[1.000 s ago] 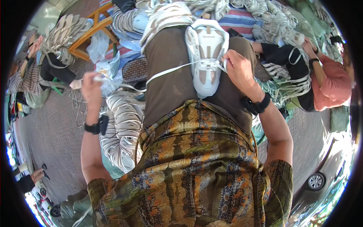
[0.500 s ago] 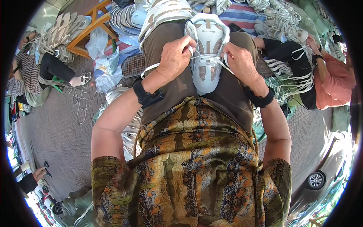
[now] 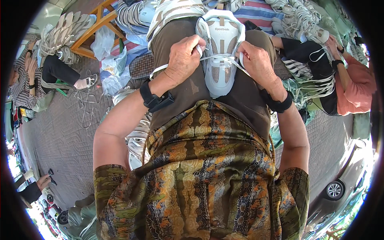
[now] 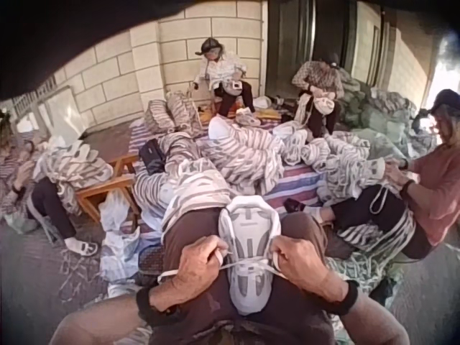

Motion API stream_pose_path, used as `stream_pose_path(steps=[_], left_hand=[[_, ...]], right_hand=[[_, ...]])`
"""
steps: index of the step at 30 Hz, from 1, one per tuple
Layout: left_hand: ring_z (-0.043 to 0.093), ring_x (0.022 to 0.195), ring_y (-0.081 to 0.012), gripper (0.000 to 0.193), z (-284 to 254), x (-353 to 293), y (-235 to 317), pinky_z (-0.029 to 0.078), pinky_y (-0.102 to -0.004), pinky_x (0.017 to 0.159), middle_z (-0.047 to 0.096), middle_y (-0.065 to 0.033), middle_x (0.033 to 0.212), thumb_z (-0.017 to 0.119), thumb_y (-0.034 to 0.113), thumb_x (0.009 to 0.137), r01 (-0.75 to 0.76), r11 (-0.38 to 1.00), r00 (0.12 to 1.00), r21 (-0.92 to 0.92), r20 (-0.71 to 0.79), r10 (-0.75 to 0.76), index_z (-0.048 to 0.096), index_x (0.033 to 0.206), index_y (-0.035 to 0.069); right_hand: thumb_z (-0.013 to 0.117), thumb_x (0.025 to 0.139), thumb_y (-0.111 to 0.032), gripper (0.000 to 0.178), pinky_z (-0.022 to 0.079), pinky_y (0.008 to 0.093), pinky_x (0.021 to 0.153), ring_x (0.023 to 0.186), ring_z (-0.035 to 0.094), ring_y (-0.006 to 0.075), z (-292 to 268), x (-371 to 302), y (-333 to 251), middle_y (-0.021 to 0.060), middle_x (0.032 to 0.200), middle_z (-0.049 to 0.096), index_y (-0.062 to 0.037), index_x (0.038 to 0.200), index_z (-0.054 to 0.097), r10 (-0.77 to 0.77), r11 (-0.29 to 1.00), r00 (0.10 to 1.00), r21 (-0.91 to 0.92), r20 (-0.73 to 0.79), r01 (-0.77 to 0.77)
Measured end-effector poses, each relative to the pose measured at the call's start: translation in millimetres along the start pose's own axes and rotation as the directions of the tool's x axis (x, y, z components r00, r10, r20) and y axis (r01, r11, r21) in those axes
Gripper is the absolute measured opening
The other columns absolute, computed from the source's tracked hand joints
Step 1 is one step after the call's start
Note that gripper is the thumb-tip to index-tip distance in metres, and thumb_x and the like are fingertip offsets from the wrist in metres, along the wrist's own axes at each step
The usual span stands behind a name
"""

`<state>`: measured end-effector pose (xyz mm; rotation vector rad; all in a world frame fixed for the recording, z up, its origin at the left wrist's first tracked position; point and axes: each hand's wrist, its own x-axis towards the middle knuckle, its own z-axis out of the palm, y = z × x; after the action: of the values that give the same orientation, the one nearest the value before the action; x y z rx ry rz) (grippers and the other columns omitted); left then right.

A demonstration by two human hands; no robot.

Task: The person sits cross-legged on the ground and repeatedly threads white shoelaces through the eyelets of a white sneaker resting on their lap. They pull the laces tight and adjust the tongue, repeating the lacing process multiple times without completing a final knot.

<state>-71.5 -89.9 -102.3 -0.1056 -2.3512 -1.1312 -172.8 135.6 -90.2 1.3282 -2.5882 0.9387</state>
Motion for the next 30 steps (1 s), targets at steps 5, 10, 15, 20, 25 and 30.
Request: stream_pose_path(steps=[5, 10, 15, 20, 25, 30], left_hand=[[0.062, 0.078, -0.0355, 0.019, -1, 5, 3, 0.05, -0.0375, 0.07, 0.064, -0.0172, 0.087, 0.055, 0.0, 0.079, 0.013, 1.0, 0.999, 0.005, 0.043, -0.013, 0.061, 0.097, 0.004], [0.062, 0.083, -0.0376, 0.02, -1, -3, 2, 0.05, -0.0393, 0.073, 0.063, -0.0172, 0.09, 0.055, 0.001, 0.08, -0.068, 0.996, 0.992, 0.055, 0.107, 0.062, 0.061, 0.098, 0.005], [0.062, 0.086, -0.0383, 0.023, 1, -1, 0, 0.05, -0.0401, 0.076, 0.065, -0.0168, 0.093, 0.055, 0.003, 0.081, -0.055, 0.997, 0.983, 0.051, 0.175, 0.045, 0.061, 0.103, 0.005], [0.063, 0.072, -0.0353, 0.016, 0, 12, 9, 0.05, -0.044, 0.067, 0.062, -0.016, 0.074, 0.052, -0.005, 0.08, 0.025, 1.0, 0.989, -0.019, 0.144, -0.022, 0.055, 0.094, 0.003], [0.062, 0.071, -0.0394, 0.021, 8, 22, 5, 0.049, -0.0468, 0.068, 0.062, -0.0162, 0.072, 0.05, -0.006, 0.079, -0.121, 0.988, 0.969, 0.094, 0.229, 0.096, 0.053, 0.097, 0.003], [0.061, 0.085, -0.0365, 0.028, -5, 22, -2, 0.049, -0.0443, 0.077, 0.061, -0.0153, 0.085, 0.053, -0.006, 0.076, -0.31, 0.941, 0.908, 0.139, 0.337, 0.249, 0.055, 0.102, 0.004]], right_hand=[[0.05, 0.082, 0.004, 0.013, 0.049, 0.0425, 0.062, 0.072, 0.064, 0.0373, 0, 0, 0, 0.017, 0.075, 0.063, -0.0037, 0.09, 0.056, 0.012, 1.0, 1.0, -0.001, 0.003, -0.012], [0.05, 0.082, 0.004, 0.013, 0.048, 0.0426, 0.062, 0.071, 0.063, 0.0372, 0, 0, 0, 0.0172, 0.073, 0.062, -0.0034, 0.09, 0.056, 0.005, 1.0, 1.0, 0.003, 0.004, -0.005], [0.05, 0.082, 0.005, 0.012, 0.048, 0.0418, 0.061, 0.071, 0.063, 0.037, 0, -1, -1, 0.0171, 0.073, 0.062, -0.003, 0.09, 0.056, 0.029, 1.0, 1.0, 0.009, 0.0, -0.029], [0.051, 0.082, 0.004, 0.011, 0.048, 0.0421, 0.062, 0.071, 0.064, 0.0368, -1, 0, 0, 0.0172, 0.075, 0.063, -0.0026, 0.089, 0.056, 0.007, 1.0, 1.0, 0.021, 0.002, -0.007], [0.052, 0.082, 0.002, 0.009, 0.048, 0.0445, 0.064, 0.073, 0.063, 0.0381, -2, 5, 1, 0.0178, 0.077, 0.063, -0.0022, 0.088, 0.056, 0.002, 0.999, 0.998, -0.044, 0.061, 0.0], [0.053, 0.085, -0.002, 0.009, 0.048, 0.0458, 0.067, 0.079, 0.061, 0.0385, -25, 10, 0, 0.0176, 0.084, 0.064, -0.0027, 0.091, 0.059, -0.111, 0.981, 0.974, -0.133, 0.198, 0.139]])
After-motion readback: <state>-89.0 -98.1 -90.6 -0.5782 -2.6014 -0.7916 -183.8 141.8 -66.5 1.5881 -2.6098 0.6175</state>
